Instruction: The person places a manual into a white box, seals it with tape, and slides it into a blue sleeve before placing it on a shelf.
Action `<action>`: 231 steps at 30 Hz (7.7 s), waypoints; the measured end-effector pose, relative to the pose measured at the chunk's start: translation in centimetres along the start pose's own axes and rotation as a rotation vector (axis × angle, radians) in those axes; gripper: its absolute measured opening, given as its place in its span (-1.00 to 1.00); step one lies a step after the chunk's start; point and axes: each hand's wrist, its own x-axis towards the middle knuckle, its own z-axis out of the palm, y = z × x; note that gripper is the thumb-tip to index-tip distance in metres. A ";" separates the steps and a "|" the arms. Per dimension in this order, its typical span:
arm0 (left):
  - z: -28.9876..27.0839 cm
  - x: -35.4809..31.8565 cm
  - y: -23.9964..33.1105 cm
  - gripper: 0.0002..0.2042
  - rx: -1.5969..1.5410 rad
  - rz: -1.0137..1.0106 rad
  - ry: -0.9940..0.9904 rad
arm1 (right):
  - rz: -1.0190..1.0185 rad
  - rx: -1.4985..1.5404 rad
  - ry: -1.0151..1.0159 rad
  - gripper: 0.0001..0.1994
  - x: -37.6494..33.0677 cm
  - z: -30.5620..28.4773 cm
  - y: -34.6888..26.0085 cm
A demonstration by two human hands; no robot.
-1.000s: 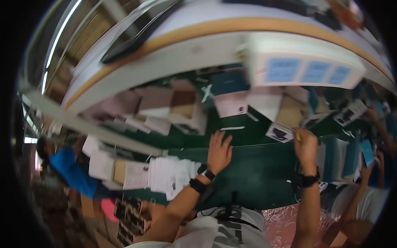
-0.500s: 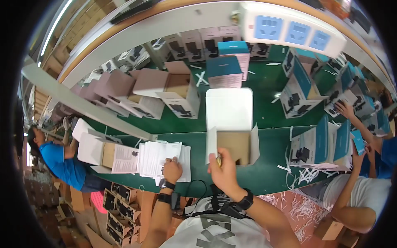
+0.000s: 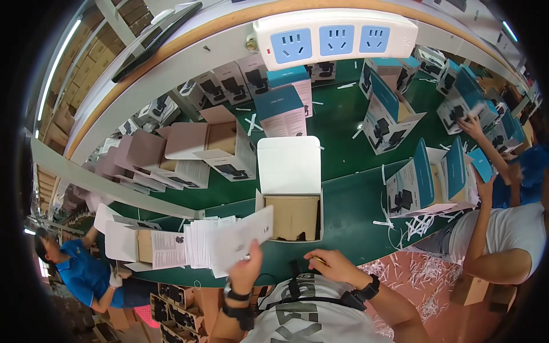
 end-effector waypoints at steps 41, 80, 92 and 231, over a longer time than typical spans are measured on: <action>7.8 2.2 -1.7 -0.11 0.636 0.534 -0.728 | -0.249 -0.532 0.862 -0.81 7.2 -5.1 -5.2; 5.1 0.5 -4.9 -0.65 0.473 0.595 -0.827 | -0.648 -0.716 0.671 -0.89 15.3 1.3 -8.9; 5.7 0.1 -4.5 -0.63 0.488 0.535 -0.909 | -0.465 -0.716 0.517 -0.81 15.5 0.3 -9.7; 19.6 26.7 -4.1 -0.57 0.938 0.443 -0.842 | 0.136 -0.044 0.740 -0.75 -12.1 -4.8 19.0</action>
